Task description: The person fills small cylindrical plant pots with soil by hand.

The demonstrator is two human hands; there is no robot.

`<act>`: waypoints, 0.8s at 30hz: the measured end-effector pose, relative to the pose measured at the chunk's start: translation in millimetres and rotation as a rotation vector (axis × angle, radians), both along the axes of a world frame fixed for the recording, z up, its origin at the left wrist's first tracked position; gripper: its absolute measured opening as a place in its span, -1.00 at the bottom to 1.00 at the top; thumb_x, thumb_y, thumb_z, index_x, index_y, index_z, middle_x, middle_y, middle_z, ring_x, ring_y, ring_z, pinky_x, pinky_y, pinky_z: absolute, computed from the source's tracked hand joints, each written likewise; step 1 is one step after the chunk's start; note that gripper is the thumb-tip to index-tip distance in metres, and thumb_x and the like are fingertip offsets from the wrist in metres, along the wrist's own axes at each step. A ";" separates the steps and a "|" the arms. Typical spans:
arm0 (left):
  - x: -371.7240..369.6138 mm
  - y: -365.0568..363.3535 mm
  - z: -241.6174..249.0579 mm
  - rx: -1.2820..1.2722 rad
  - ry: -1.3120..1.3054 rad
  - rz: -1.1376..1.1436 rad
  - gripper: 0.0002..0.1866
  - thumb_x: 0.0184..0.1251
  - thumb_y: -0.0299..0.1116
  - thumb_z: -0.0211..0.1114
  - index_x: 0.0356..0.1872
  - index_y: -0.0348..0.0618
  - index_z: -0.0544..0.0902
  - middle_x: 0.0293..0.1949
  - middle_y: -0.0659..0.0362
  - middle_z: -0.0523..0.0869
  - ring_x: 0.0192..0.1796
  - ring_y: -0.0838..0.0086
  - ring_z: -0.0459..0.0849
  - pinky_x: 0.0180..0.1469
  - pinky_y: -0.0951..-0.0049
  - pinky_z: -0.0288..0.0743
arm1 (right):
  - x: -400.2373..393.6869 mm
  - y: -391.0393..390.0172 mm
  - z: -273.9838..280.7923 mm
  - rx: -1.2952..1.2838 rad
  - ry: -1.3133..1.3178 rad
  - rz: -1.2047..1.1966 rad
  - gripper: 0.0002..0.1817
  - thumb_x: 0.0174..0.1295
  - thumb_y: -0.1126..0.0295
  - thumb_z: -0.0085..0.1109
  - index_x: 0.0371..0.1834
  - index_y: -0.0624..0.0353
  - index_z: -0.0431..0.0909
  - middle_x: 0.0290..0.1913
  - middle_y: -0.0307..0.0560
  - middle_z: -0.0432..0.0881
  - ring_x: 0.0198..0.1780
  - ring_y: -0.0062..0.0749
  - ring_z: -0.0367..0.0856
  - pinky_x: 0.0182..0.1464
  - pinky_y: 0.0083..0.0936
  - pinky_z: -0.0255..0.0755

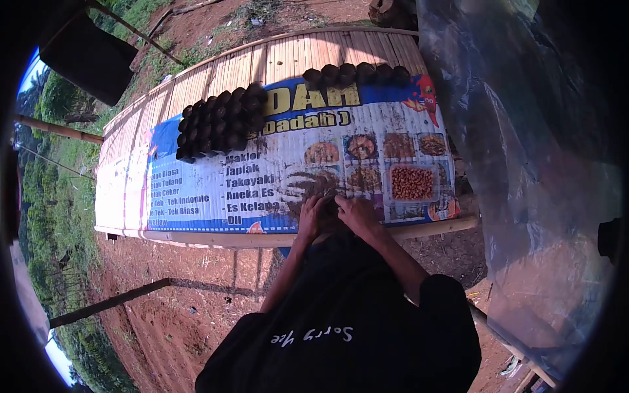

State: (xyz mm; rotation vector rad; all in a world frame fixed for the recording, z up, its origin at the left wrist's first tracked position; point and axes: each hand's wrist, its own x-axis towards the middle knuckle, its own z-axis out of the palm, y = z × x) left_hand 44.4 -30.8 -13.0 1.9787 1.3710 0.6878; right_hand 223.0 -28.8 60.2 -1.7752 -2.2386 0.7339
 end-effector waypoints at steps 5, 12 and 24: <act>-0.7 0.7 -3.4 -0.031 -0.006 0.004 -0.32 -0.17 -0.25 0.49 0.14 -0.03 0.54 0.07 0.10 0.54 0.13 0.14 0.49 0.15 0.17 0.34 | 0.6 -1.6 -2.8 0.063 0.134 -0.012 -0.77 0.10 0.30 0.24 -0.20 0.10 0.54 -0.49 0.14 0.62 -0.37 0.06 0.64 -0.32 -0.11 0.49; -1.2 0.1 -8.7 0.082 0.023 0.001 -0.35 -0.10 -0.21 0.42 0.15 0.00 0.51 0.00 0.14 0.54 0.05 0.18 0.50 0.04 0.23 0.34 | -1.6 1.3 -1.2 0.049 0.139 0.000 -0.77 0.10 0.32 0.23 -0.19 0.10 0.53 -0.49 0.15 0.61 -0.38 0.07 0.63 -0.33 -0.08 0.48; -2.3 -0.7 -3.8 0.077 0.015 -0.016 -0.35 -0.08 -0.19 0.42 0.15 0.00 0.50 -0.02 0.13 0.54 0.02 0.17 0.49 0.04 0.21 0.33 | -3.9 0.1 -3.8 0.050 0.185 -0.066 -0.85 0.09 0.39 0.17 -0.29 0.14 0.46 -0.49 0.15 0.61 -0.37 0.12 0.63 -0.32 -0.05 0.49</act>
